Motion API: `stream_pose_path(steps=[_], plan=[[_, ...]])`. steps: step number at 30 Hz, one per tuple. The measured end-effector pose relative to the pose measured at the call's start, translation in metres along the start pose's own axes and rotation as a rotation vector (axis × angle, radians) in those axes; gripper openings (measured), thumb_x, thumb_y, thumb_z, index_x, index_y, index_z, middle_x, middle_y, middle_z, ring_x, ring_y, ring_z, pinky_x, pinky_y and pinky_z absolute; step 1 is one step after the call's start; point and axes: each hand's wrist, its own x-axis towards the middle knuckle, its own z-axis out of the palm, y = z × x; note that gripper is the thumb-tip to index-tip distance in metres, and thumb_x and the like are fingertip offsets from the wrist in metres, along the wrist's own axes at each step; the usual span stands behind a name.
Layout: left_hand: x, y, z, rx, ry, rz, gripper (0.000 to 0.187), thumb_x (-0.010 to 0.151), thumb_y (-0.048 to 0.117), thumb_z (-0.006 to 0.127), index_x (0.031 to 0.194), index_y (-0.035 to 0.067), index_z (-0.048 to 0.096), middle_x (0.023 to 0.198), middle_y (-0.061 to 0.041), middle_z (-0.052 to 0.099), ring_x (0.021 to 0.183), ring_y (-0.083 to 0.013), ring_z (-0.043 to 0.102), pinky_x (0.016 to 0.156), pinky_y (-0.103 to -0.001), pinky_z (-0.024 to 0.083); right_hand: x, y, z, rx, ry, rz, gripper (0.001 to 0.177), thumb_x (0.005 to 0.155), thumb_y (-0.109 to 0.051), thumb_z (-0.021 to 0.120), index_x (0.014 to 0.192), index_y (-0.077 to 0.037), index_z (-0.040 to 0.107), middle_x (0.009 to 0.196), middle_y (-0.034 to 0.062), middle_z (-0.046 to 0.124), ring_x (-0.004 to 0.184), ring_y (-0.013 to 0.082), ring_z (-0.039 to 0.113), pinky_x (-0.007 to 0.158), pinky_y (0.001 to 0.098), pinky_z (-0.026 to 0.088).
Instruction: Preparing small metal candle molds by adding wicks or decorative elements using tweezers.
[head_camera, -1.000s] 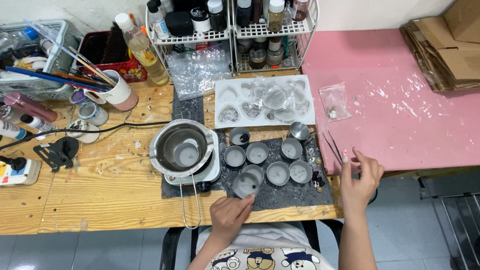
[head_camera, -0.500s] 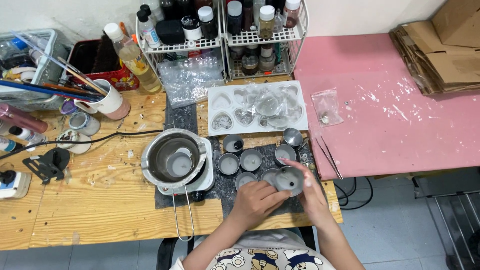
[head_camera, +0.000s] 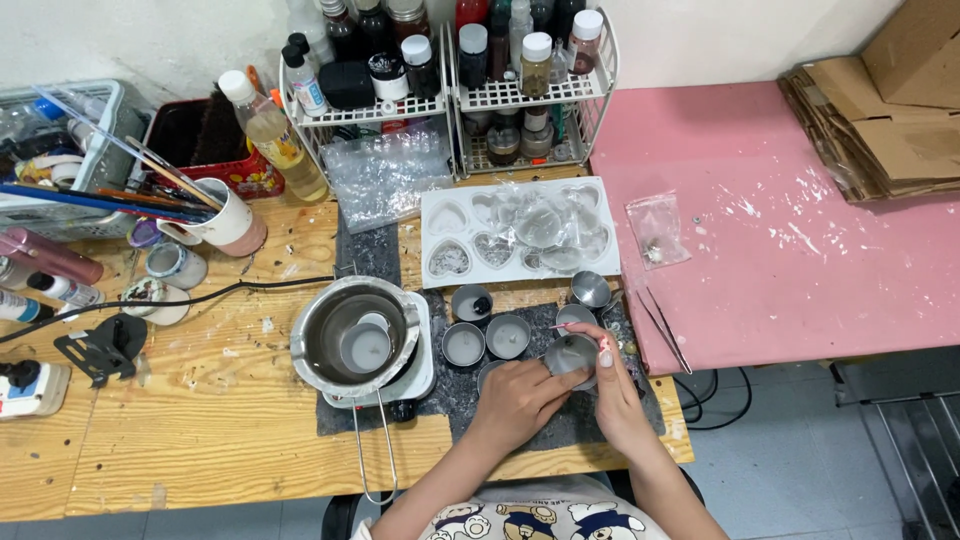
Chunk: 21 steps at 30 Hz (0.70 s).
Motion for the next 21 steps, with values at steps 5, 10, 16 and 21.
stream_pose_path(steps=[5, 10, 16, 21], plan=[[-0.001, -0.003, -0.001, -0.031, 0.029, -0.025, 0.038, 0.081, 0.012, 0.082, 0.118, 0.017, 0.075, 0.078, -0.003, 0.067, 0.071, -0.0219, 0.066, 0.059, -0.037, 0.050, 0.004, -0.007, 0.005, -0.039, -0.015, -0.035, 0.056, 0.112, -0.042, 0.020, 0.139, -0.004, 0.051, 0.137, 0.0126, 0.055, 0.134, 0.0212, 0.049, 0.116, 0.0346, 0.033], [-0.007, -0.009, 0.006, -0.069, 0.094, -0.050, 0.030, 0.084, 0.012, 0.081, 0.112, 0.014, 0.072, 0.085, -0.004, 0.070, 0.076, -0.0225, 0.069, 0.063, -0.037, 0.053, 0.004, -0.003, 0.006, -0.058, -0.004, -0.053, 0.055, 0.113, -0.041, 0.021, 0.141, -0.004, 0.051, 0.137, 0.0126, 0.056, 0.133, 0.0220, 0.050, 0.116, 0.0346, 0.034], [0.001, -0.008, 0.004, -0.104, -0.164, -0.284, 0.037, 0.087, 0.017, 0.074, 0.120, 0.010, 0.057, 0.103, -0.010, 0.070, 0.089, -0.0320, 0.070, 0.069, -0.045, 0.054, 0.000, -0.004, 0.006, -0.319, 0.054, -0.125, 0.044, 0.112, -0.028, 0.033, 0.143, -0.003, 0.050, 0.139, 0.0154, 0.060, 0.132, 0.0246, 0.056, 0.112, 0.0357, 0.039], [0.005, -0.009, 0.016, -0.161, -0.327, -0.280, 0.033, 0.100, 0.032, 0.067, 0.120, 0.010, 0.053, 0.104, -0.013, 0.063, 0.093, -0.0338, 0.068, 0.072, -0.047, 0.052, -0.004, 0.007, -0.005, -0.313, 0.120, -0.139, 0.040, 0.110, -0.019, 0.037, 0.144, -0.002, 0.050, 0.140, 0.0153, 0.060, 0.132, 0.0241, 0.057, 0.111, 0.0348, 0.040]])
